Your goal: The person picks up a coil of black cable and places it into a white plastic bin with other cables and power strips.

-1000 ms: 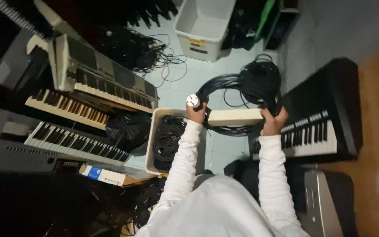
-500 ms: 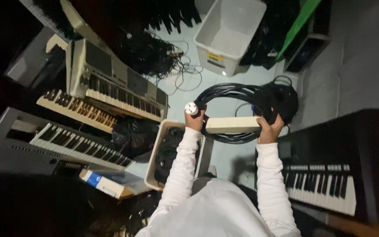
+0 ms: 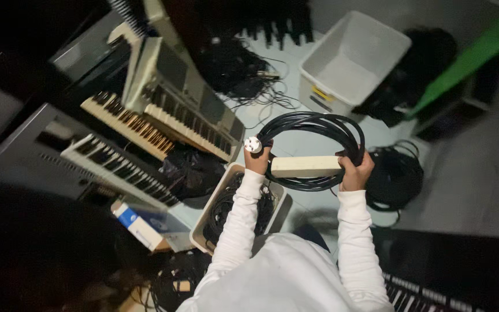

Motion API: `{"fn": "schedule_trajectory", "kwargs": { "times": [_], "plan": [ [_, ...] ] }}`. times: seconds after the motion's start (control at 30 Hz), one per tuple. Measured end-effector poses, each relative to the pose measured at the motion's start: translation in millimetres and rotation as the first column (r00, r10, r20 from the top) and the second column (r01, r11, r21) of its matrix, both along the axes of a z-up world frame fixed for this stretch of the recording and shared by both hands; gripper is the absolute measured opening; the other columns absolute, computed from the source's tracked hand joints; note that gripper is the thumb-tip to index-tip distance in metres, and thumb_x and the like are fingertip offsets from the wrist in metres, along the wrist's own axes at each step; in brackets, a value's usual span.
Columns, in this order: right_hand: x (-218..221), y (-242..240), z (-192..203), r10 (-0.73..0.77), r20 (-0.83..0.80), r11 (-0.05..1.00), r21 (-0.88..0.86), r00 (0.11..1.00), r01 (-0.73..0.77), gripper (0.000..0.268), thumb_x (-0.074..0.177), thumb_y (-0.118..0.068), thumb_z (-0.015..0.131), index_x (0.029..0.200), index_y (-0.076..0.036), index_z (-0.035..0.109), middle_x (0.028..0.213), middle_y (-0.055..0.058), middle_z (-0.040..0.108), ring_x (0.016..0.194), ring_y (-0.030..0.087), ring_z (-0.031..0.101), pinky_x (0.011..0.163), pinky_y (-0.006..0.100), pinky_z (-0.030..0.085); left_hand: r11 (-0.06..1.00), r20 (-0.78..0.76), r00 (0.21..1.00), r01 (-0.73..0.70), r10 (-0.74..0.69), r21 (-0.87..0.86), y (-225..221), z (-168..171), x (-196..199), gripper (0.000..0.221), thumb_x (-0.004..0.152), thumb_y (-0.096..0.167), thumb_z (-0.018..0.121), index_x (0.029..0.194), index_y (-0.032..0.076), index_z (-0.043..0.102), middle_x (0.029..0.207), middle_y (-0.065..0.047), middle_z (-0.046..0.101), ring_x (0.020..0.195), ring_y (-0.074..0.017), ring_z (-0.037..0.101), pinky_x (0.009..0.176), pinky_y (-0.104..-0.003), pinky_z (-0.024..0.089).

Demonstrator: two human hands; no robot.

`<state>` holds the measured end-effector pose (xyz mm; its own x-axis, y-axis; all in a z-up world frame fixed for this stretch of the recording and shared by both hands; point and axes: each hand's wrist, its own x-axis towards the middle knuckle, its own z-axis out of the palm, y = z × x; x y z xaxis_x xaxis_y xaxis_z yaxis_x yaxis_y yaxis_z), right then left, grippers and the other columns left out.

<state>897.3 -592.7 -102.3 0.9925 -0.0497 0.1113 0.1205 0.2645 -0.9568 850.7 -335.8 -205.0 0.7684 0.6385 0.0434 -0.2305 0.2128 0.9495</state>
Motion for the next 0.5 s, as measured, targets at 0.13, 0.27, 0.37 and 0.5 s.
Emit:
{"fn": "schedule_trajectory", "kwargs": {
  "times": [0.13,0.27,0.37,0.5],
  "plan": [
    [27.8,46.8,-6.1,0.17,-0.005,0.985,0.01,0.986,-0.17,0.029,0.076,0.009,0.061,0.105,0.005,0.066,0.089,0.01,0.069,0.078,0.017,0.066,0.075,0.03,0.055,0.971,-0.069,0.971,-0.233,0.229,-0.054,37.8,-29.8,-6.4,0.046,0.079,0.005,0.079,0.119,0.002,0.056,0.098,-0.006,0.069,0.085,-0.0206,0.067,0.072,-0.034,0.055],
    [60.5,107.6,-17.7,0.37,-0.031,0.929,0.034,0.929,-0.369,0.024,0.077,0.008,0.062,0.101,0.005,0.066,0.088,0.011,0.071,0.076,0.018,0.067,0.074,0.03,0.056,0.834,-0.183,0.842,-0.427,0.508,0.351,83.3,-57.5,-34.7,0.036,0.081,0.012,0.079,0.111,-0.002,0.065,0.1,-0.009,0.072,0.095,-0.0259,0.069,0.088,-0.036,0.053],
    [74.6,157.2,-21.4,0.521,-0.015,0.853,0.024,0.853,-0.521,0.024,0.076,0.008,0.063,0.1,0.005,0.065,0.088,0.011,0.071,0.075,0.017,0.065,0.071,0.029,0.054,0.723,-0.129,0.787,-0.471,0.603,0.505,115.8,-57.7,-59.6,0.031,0.086,0.014,0.077,0.108,-0.004,0.066,0.101,-0.014,0.072,0.097,-0.0291,0.069,0.093,-0.036,0.053],
    [73.6,208.3,-22.2,0.678,-0.007,0.735,0.031,0.735,-0.677,0.023,0.076,0.007,0.063,0.098,0.005,0.065,0.087,0.009,0.07,0.074,0.016,0.065,0.069,0.028,0.053,0.575,-0.068,0.641,-0.631,0.765,0.522,121.1,-30.6,-102.7,0.043,0.084,0.013,0.077,0.121,-0.005,0.063,0.112,-0.015,0.071,0.105,-0.0286,0.066,0.095,-0.037,0.05]
  ]
}}
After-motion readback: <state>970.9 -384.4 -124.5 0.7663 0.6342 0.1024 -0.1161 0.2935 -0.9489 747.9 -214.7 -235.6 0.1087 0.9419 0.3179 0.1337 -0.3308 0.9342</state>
